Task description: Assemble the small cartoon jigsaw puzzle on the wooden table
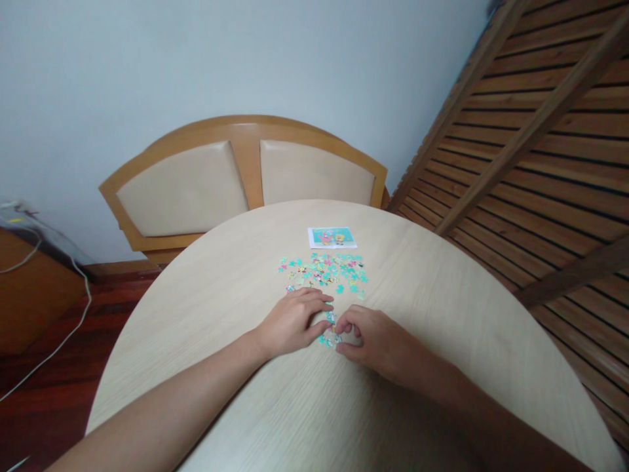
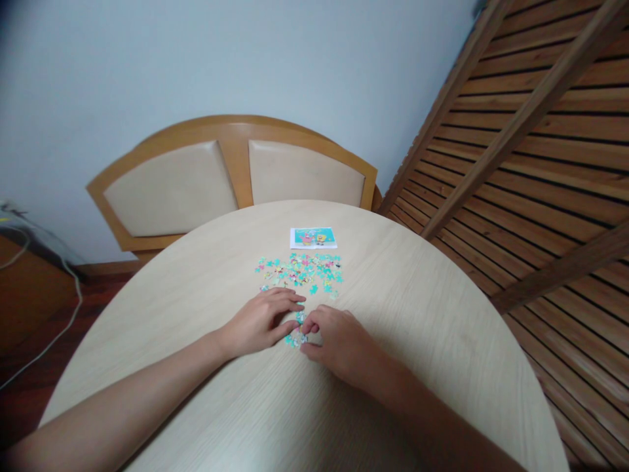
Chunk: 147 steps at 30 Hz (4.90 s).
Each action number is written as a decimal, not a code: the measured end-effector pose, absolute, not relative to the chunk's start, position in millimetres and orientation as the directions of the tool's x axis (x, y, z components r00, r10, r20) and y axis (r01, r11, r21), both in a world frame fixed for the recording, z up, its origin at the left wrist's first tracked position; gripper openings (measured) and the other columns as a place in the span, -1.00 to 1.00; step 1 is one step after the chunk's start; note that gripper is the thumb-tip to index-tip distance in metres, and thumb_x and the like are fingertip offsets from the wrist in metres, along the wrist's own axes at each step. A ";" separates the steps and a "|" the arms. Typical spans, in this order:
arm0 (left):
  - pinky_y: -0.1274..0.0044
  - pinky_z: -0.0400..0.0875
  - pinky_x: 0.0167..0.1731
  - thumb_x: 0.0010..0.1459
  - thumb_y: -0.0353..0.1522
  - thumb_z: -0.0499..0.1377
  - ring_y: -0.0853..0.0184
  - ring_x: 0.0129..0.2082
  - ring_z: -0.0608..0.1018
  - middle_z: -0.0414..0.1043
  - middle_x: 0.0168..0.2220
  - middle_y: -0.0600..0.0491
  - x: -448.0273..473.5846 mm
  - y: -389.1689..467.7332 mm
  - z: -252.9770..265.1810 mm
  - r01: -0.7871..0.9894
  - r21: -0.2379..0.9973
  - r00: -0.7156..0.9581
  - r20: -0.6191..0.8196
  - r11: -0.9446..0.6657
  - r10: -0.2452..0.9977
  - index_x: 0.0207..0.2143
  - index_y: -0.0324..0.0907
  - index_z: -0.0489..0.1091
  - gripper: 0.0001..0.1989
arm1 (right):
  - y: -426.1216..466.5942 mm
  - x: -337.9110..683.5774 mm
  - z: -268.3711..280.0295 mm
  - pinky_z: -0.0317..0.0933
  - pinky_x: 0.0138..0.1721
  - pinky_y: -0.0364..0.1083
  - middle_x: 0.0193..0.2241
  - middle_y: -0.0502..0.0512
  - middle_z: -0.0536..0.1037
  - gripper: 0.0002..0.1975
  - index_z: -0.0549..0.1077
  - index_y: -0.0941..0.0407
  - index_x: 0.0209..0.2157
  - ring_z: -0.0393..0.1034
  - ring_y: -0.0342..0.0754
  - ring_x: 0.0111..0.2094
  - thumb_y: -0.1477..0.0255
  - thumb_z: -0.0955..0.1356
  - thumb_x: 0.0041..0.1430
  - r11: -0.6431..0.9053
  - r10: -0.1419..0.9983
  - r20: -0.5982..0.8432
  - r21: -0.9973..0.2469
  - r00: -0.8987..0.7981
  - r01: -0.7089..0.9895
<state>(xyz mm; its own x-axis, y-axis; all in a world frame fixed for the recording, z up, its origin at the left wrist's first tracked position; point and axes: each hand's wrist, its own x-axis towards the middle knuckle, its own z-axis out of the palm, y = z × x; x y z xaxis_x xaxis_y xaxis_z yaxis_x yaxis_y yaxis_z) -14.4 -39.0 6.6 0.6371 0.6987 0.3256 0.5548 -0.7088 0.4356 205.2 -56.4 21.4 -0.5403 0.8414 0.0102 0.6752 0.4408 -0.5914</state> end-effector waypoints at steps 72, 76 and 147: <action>0.51 0.42 -0.21 0.05 -0.20 0.40 0.35 -0.31 0.54 0.52 -0.33 0.02 1.1 -65.5 14.1 -0.044 0.997 0.273 0.075 -0.065 0.959 -0.30 -0.25 0.42 -0.66 | -55.0 181.1 27.3 0.41 -0.23 -0.08 -0.34 0.10 0.65 -0.81 0.55 0.12 -0.28 0.55 -0.02 -0.30 0.30 0.40 0.13 0.233 0.960 0.189 -0.947 -0.206 0.221; 0.51 0.45 -0.25 0.03 -0.18 0.43 0.36 -0.36 0.56 0.52 -0.38 0.04 1.6 -66.1 11.7 -0.076 0.996 0.266 0.069 -0.051 0.961 -0.33 -0.24 0.40 -0.63 | -54.0 182.3 29.7 0.40 -0.14 -0.05 -0.28 0.11 0.67 -0.79 0.60 0.11 -0.26 0.55 -0.01 -0.23 0.33 0.35 0.19 0.267 0.938 0.193 -0.933 -0.288 0.243; 0.31 0.48 0.05 0.33 -0.38 0.07 0.16 0.02 0.56 0.48 0.08 -0.06 -19.6 -70.2 25.0 0.632 0.310 0.685 0.205 -0.710 0.699 -0.06 -0.10 0.55 -0.72 | -32.2 200.3 7.8 0.40 -0.20 -0.04 -0.35 0.09 0.68 -0.75 0.65 0.10 -0.24 0.56 0.00 -0.32 0.42 0.33 0.12 0.302 0.942 0.176 -0.820 -0.287 0.487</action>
<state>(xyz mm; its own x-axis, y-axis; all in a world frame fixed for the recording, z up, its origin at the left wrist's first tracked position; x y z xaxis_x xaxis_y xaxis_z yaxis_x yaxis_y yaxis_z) -19.6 -70.2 25.0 0.6850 0.6991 0.2050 0.6322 -0.7103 0.3096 200.3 -32.2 7.8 -0.2874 0.9415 0.1760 0.4867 0.3018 -0.8198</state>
